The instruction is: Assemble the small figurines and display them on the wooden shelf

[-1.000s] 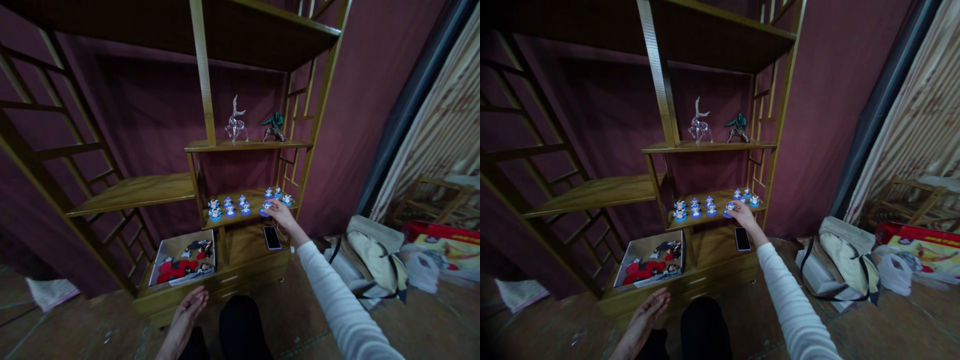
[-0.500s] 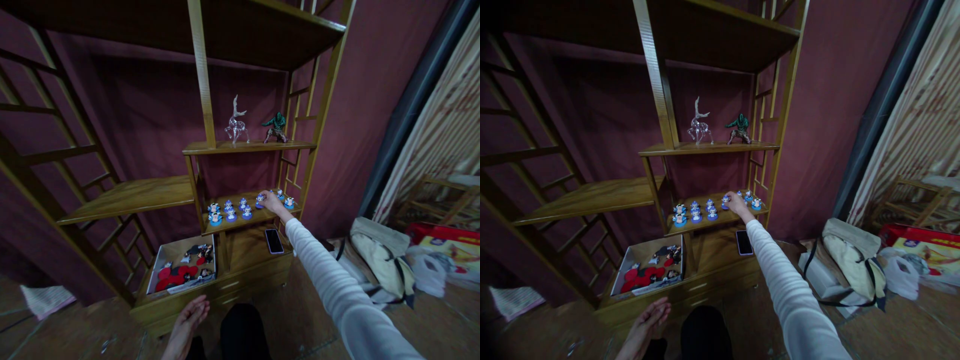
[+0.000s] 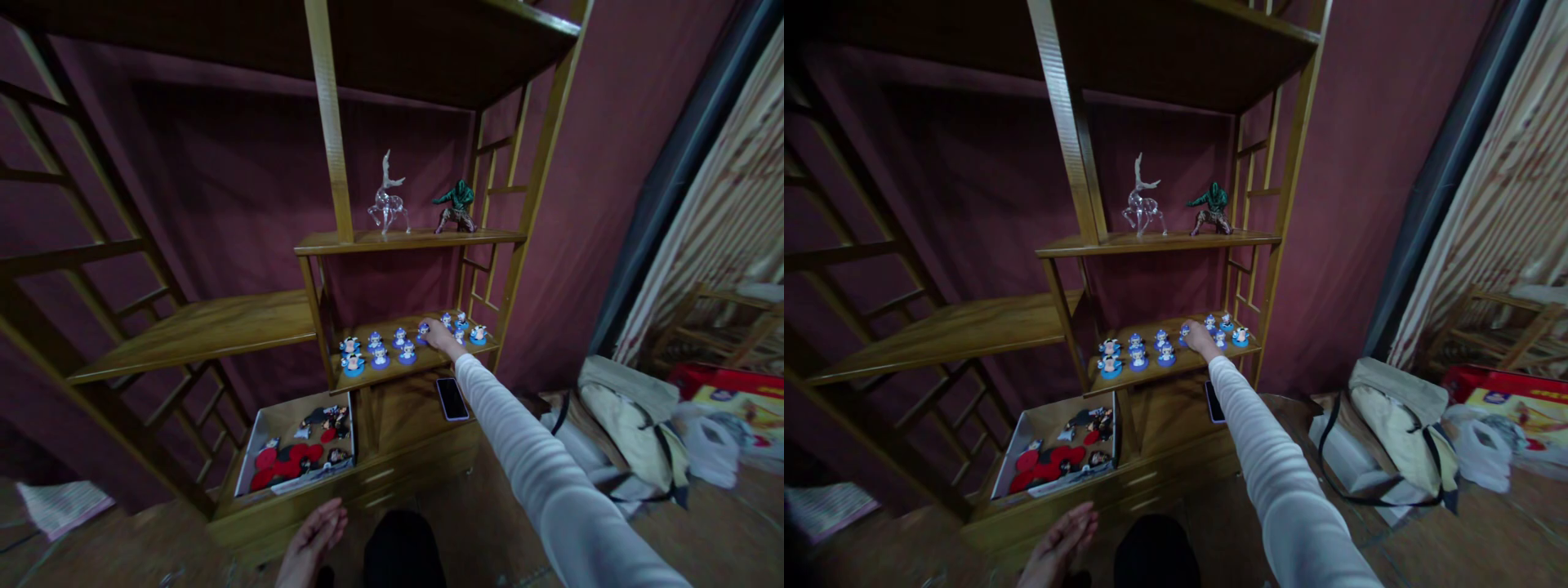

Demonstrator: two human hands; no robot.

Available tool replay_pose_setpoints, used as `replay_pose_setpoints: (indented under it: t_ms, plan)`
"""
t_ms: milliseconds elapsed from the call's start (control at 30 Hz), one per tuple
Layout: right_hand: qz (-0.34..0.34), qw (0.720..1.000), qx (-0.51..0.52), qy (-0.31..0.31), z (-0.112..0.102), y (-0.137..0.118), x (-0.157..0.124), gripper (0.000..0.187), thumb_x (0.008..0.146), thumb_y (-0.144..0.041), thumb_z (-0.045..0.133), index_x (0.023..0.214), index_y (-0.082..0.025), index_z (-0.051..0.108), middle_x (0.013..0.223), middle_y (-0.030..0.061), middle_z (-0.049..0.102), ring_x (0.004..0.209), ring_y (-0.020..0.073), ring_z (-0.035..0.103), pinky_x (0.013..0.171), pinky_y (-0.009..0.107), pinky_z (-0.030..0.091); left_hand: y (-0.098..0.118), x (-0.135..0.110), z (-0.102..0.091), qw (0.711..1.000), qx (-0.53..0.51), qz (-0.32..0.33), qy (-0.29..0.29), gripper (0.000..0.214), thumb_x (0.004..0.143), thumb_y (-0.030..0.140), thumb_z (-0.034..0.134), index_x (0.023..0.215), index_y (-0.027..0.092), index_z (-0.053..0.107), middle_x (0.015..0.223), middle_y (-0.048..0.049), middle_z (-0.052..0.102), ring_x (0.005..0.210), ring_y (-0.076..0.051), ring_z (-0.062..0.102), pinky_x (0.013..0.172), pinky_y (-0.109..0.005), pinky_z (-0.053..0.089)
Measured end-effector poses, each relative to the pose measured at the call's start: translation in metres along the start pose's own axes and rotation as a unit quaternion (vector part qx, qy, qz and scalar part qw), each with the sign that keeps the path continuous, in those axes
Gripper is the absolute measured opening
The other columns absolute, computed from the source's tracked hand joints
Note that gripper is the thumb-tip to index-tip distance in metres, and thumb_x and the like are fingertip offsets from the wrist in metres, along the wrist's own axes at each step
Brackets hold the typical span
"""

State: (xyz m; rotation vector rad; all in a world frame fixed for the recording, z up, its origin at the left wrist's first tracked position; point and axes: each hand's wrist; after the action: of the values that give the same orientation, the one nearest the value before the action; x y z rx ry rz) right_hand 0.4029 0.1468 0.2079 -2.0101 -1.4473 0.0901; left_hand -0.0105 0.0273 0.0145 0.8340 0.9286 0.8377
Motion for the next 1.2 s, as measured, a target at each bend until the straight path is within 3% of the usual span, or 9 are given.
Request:
replay_pose_setpoints:
  t_ms: [333, 533, 800, 933, 1033, 1200]
  plan:
    - [0.002, 1.000, 0.020, -0.018, -0.016, -0.003, -0.004, 0.030, 0.064, -0.012, 0.064, 0.093, -0.020, 0.062, 0.086, 0.0026, 0.066, 0.079, 0.0154, 0.060, 0.071, 0.022, 0.045, 0.011, -0.008, 0.013, 1.000, 0.016, -0.005, 0.013, 0.043, 0.054, 0.031, 0.077, 0.092, 0.014, 0.069, 0.097, -0.0122, 0.067, 0.095, -0.026, 0.062, 0.086, -0.035, 0.047]
    - [-0.049, 0.998, 0.016, -0.033, -0.037, -0.003, -0.024, 0.030, 0.062, -0.014, 0.066, 0.091, -0.021, 0.064, 0.079, -0.0003, 0.066, 0.075, 0.0146, 0.059, 0.065, 0.021, 0.043, 0.013, -0.009, 0.009, 1.000, 0.013, -0.003, 0.007, 0.044, 0.052, 0.031, 0.078, 0.091, 0.014, 0.069, 0.098, -0.0127, 0.067, 0.096, -0.027, 0.061, 0.086, -0.035, 0.047]
    - [-0.038, 0.997, -0.002, -0.073, -0.030, 0.002, -0.046, 0.036, 0.061, -0.013, 0.067, 0.096, -0.022, 0.064, 0.086, 0.0022, 0.066, 0.078, 0.0168, 0.060, 0.068, 0.023, 0.045, 0.006, -0.004, 0.007, 1.000, 0.011, 0.005, -0.002, 0.046, 0.051, 0.030, 0.079, 0.093, 0.014, 0.068, 0.098, -0.0123, 0.067, 0.094, -0.026, 0.062, 0.087, -0.035, 0.046]
    - [-0.048, 0.992, 0.087, -0.073, -0.043, 0.005, -0.034, 0.047, 0.063, -0.017, 0.067, 0.108, -0.020, 0.058, 0.094, 0.0039, 0.066, 0.080, 0.0144, 0.060, 0.072, 0.023, 0.047, 0.005, -0.004, 0.007, 1.000, 0.017, 0.006, 0.010, 0.046, 0.050, 0.030, 0.079, 0.091, 0.014, 0.068, 0.096, -0.0120, 0.068, 0.093, -0.027, 0.062, 0.086, -0.036, 0.047]
    - [-0.044, 0.988, 0.148, -0.027, -0.066, 0.013, -0.017, 0.043, 0.070, -0.015, 0.058, 0.113, -0.017, 0.055, 0.092, 0.0048, 0.066, 0.075, 0.0115, 0.061, 0.070, 0.022, 0.048, 0.008, -0.005, 0.005, 1.000, 0.020, 0.001, 0.014, 0.045, 0.050, 0.030, 0.079, 0.091, 0.015, 0.068, 0.096, -0.0114, 0.068, 0.094, -0.027, 0.062, 0.086, -0.035, 0.047]
    - [-0.009, 0.994, 0.100, 0.047, -0.094, 0.033, 0.010, 0.031, 0.067, -0.008, 0.056, 0.096, -0.016, 0.064, 0.088, 0.0051, 0.067, 0.076, 0.0124, 0.061, 0.072, 0.023, 0.047, 0.017, -0.010, 0.007, 1.000, 0.013, -0.007, 0.022, 0.049, 0.045, 0.035, 0.081, 0.088, 0.015, 0.069, 0.097, -0.0124, 0.068, 0.098, -0.030, 0.060, 0.087, -0.038, 0.047]
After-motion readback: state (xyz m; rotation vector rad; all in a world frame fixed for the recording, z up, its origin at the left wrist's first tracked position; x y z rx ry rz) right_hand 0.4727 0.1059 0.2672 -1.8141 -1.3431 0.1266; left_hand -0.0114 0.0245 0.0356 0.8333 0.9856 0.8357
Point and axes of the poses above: each hand's wrist, its own x-axis towards the middle knuckle, its own z-axis out of the palm, y = z × x
